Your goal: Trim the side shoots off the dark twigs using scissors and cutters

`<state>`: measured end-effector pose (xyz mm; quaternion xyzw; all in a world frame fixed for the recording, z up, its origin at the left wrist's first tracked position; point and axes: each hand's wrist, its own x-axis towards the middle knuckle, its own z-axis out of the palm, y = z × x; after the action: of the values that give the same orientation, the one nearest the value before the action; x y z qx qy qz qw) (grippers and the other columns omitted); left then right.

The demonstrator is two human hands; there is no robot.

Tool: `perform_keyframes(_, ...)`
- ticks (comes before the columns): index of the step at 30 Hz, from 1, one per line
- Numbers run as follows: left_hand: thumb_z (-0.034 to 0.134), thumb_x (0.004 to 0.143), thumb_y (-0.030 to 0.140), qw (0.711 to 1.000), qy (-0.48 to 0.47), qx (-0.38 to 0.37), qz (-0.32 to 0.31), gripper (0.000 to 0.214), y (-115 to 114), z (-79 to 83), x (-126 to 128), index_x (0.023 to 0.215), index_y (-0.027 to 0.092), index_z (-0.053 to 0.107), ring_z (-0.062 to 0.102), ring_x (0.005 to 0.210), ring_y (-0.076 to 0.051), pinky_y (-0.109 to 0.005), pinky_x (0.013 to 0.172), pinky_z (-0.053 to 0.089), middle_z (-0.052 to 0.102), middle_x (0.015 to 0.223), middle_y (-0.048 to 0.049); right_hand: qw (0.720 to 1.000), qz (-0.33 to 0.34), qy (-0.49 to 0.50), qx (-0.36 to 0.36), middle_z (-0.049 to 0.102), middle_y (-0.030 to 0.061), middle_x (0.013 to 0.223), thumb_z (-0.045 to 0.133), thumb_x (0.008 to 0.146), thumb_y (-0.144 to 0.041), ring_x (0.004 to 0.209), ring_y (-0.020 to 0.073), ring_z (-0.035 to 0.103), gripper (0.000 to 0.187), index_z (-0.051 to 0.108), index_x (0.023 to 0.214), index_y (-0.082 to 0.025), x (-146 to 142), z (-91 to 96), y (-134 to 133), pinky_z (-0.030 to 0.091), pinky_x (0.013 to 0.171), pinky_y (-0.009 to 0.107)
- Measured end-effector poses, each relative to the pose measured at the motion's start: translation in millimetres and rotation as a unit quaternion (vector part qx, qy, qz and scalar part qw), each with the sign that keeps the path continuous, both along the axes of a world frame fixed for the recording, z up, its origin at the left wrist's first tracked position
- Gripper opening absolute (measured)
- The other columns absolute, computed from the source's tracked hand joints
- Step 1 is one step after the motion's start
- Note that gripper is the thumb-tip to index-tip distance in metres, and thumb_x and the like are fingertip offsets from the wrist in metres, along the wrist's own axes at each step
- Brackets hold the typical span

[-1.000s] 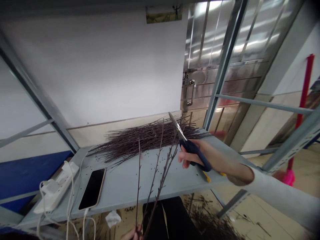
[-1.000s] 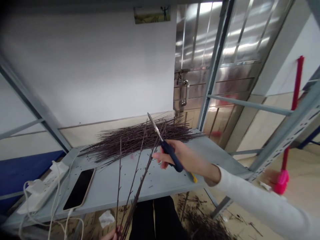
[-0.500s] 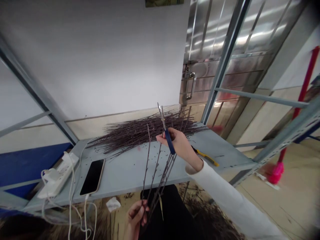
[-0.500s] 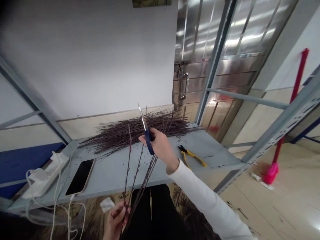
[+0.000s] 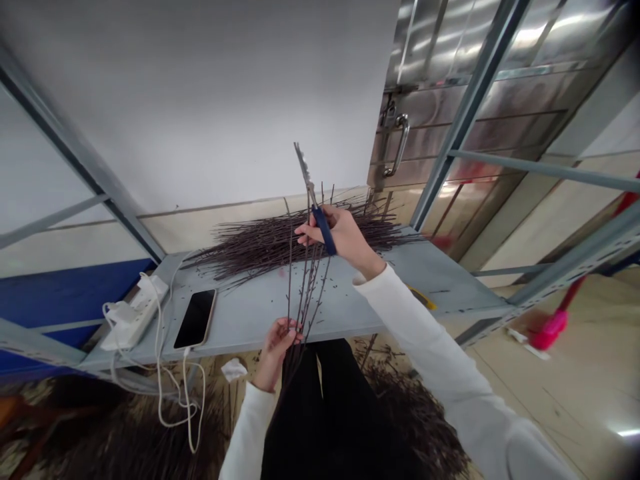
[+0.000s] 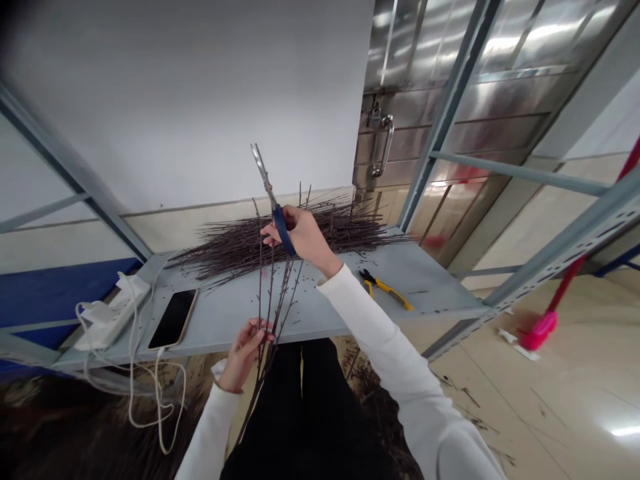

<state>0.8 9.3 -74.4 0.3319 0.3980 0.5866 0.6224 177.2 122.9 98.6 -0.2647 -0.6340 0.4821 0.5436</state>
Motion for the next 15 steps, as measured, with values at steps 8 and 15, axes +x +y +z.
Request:
perform_keyframes(8, 0.081, 0.061, 0.038, 0.998, 0.052, 0.035, 0.011, 0.031, 35, 10.3, 11, 0.072, 0.014, 0.065, 0.061, 0.061, -0.012, -0.023, 0.059, 0.045, 0.065, 0.069, -0.0004, 0.998, 0.063, -0.010, 0.025, 0.067, 0.0035, 0.076, 0.077, 0.066, -0.038, 0.064, 0.0142, 0.066, 0.034, 0.050, 0.073, -0.018, -9, -3.1, 11, 0.055, 0.062, 0.028)
perform_keyframes(15, 0.080, 0.061, 0.044, 0.995, 0.038, 0.024, 0.090, 0.041, 29, -9.3, 19, 0.084, 0.016, 0.061, 0.043, 0.037, -0.004, -0.015, 0.036, 0.026, 0.063, 0.060, 0.0031, 1.000, 0.003, -0.013, 0.018, 0.063, 0.0005, 0.062, 0.069, 0.073, -0.051, 0.055, 0.0132, 0.061, 0.037, 0.053, 0.069, -0.018, 9, -4.8, -1, 0.054, 0.058, 0.027)
